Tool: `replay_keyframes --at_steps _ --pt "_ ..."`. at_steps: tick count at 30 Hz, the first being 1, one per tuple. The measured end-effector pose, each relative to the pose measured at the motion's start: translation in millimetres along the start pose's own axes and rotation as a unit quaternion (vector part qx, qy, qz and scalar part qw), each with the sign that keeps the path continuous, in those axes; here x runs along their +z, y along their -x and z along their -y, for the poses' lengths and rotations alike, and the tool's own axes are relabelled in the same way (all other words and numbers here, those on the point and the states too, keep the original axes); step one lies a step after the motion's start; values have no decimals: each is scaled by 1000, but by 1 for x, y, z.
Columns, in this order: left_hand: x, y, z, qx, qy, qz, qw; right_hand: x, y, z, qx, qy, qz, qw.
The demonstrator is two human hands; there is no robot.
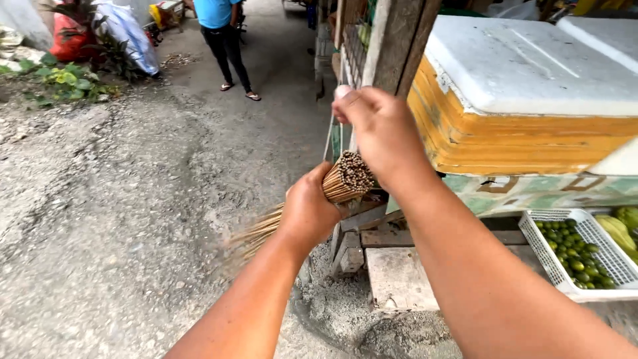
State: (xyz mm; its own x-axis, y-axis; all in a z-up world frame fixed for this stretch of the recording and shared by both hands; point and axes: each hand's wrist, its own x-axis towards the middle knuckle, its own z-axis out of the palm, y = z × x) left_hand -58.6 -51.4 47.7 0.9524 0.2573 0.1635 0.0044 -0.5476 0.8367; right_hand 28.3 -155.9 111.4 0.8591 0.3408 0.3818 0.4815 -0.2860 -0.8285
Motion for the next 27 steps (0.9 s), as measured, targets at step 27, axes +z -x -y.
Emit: replay_keyframes --at_steps 27 --pt "151 80 -94 105 105 299 943 -170 212 -17 262 -255 -313 877"
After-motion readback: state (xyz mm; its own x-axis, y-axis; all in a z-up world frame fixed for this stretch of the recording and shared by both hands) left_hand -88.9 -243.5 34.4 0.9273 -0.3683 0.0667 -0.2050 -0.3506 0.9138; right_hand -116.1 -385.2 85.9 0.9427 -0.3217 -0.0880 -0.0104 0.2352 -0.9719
